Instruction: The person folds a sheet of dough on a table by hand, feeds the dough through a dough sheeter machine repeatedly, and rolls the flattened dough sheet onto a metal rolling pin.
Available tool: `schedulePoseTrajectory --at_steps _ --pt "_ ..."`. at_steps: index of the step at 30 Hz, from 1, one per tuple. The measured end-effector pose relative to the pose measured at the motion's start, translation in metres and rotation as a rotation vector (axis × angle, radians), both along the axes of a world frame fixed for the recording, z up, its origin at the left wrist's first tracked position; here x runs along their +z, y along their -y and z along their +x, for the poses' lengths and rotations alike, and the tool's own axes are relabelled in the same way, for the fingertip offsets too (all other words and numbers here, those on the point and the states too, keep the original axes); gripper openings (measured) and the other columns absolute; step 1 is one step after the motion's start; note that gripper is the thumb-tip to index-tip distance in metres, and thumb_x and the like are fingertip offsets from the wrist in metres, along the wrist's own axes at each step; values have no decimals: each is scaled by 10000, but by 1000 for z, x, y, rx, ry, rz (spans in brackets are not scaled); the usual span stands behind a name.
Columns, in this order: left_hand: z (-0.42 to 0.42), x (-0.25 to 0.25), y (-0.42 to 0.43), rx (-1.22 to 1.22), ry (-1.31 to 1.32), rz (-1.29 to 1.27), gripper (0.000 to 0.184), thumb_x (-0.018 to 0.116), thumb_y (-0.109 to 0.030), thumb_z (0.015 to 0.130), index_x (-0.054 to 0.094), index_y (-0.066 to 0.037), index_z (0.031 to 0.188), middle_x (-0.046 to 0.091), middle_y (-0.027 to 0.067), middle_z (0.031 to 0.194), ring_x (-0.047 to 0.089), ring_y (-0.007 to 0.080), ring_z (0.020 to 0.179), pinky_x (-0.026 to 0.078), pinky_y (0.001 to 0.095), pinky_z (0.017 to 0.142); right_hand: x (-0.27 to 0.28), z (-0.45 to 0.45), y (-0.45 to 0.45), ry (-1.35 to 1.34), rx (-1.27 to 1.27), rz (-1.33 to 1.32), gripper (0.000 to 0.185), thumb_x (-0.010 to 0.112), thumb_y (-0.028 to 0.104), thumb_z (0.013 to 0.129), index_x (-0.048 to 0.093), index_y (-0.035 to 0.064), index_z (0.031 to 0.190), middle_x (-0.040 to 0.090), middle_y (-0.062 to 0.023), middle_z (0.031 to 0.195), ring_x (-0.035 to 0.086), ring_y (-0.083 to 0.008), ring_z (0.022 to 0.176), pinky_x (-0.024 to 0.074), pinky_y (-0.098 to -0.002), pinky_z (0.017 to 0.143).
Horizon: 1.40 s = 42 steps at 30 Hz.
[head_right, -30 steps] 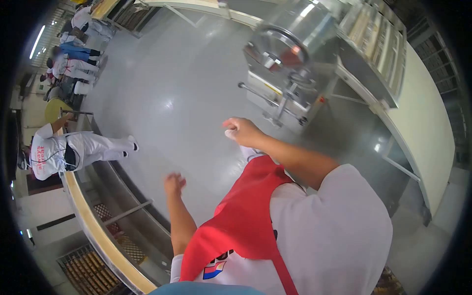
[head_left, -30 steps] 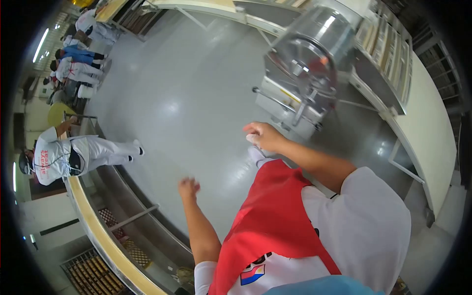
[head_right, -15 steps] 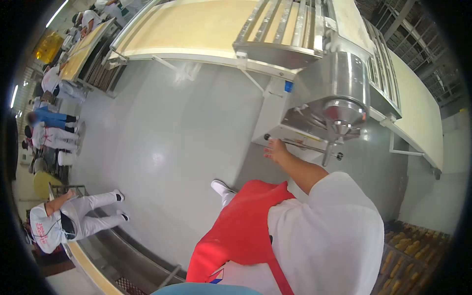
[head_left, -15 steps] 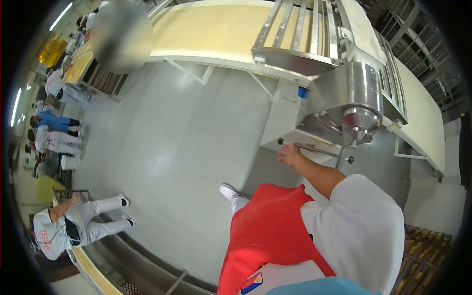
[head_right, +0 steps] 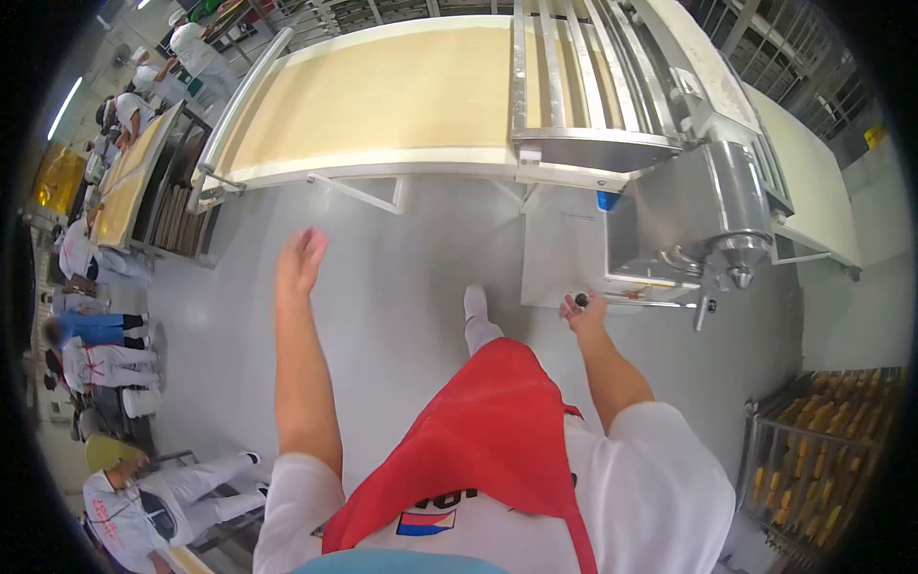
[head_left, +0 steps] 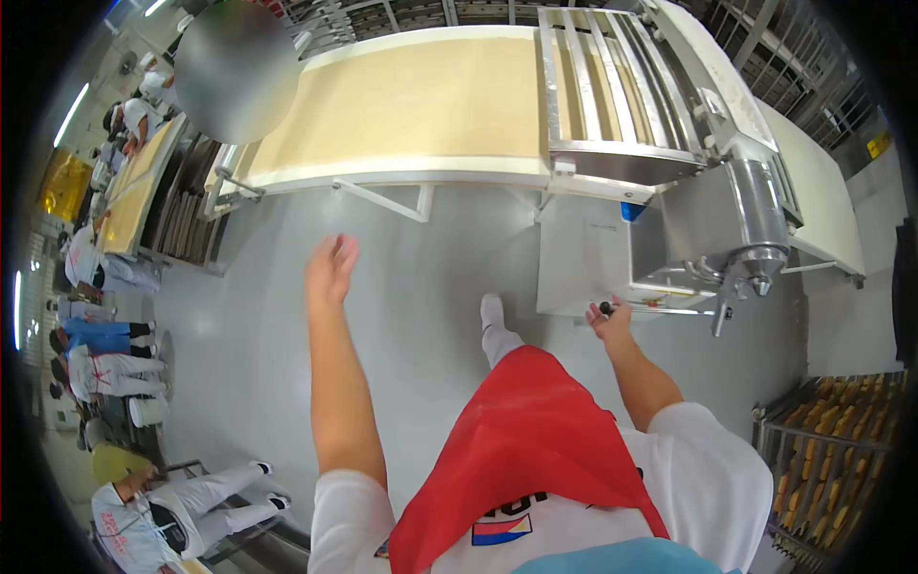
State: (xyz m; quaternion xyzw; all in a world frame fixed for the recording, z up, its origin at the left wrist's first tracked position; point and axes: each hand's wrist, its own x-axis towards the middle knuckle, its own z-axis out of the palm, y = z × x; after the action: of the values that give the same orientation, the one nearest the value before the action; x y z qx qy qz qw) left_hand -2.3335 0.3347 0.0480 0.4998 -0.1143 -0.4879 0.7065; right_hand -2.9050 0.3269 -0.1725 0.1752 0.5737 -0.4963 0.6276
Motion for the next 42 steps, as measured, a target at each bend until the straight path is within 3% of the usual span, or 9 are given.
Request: schedulePoseTrajectory --at_steps 4,9,15,23,28,34,36,39,42 --pt "9 15 155 3 -30 72 479 631 -150 921 429 72 1295 487 177 1131 526 311 1030 487 441 970 45 -17 8 260 -370 -166 283 627 257 841 483 61 985 536 -70 841 603 -241 803 496 -385 735" --pt "48 14 206 287 7 292 651 655 -146 878 319 83 1385 411 242 1272 468 294 1170 455 435 1003 156 2 -18 339 -436 -470 387 557 366 907 553 117 1202 658 -79 1019 622 -226 814 513 -415 723" --pt "70 6 217 219 -117 146 245 621 -102 864 534 5 1067 529 111 941 535 190 790 518 306 679 156 86 20 329 135 -508 552 460 421 955 463 66 1378 523 -142 1399 645 -304 999 521 -440 825" --pt "25 -18 255 -149 -525 84 214 612 -139 835 519 -27 991 568 115 849 588 251 820 554 403 741 229 260 176 525 616 -745 553 436 365 987 412 -19 1385 515 -251 1355 592 -402 1138 517 -499 924" --pt "34 -1 259 -272 -810 -17 380 564 -185 887 487 15 1200 584 181 1151 601 329 1058 526 451 905 241 369 209 515 499 -574 584 435 340 992 371 -82 1390 448 -280 1405 462 -404 1295 421 -519 1055" --pt "162 -4 272 231 -628 -81 320 518 -133 915 480 8 1199 584 177 1183 608 338 1064 527 451 925 204 346 263 363 -33 -584 475 394 242 999 405 -60 1365 450 -249 1412 464 -401 1287 372 -545 1094" --pt "216 -14 286 203 -612 -119 308 522 -146 916 504 7 1184 599 172 1155 613 337 1050 529 451 902 143 268 281 700 359 -968 445 382 225 1001 437 -51 1345 530 -228 1341 526 -378 1230 421 -538 1051" --pt "271 -38 296 186 -326 -110 307 532 -180 920 552 -3 1171 629 162 1116 629 341 1018 529 443 874 219 370 280 -25 -46 -429 382 400 200 995 508 -46 1267 622 -190 1181 608 -333 1078 518 -464 914" --pt "223 -40 317 232 -281 170 364 596 -171 903 549 -18 1231 635 156 1144 634 301 979 545 447 795 194 335 287 -91 66 -452 360 421 180 993 525 -71 1229 636 -186 1149 640 -316 1020 553 -409 875"
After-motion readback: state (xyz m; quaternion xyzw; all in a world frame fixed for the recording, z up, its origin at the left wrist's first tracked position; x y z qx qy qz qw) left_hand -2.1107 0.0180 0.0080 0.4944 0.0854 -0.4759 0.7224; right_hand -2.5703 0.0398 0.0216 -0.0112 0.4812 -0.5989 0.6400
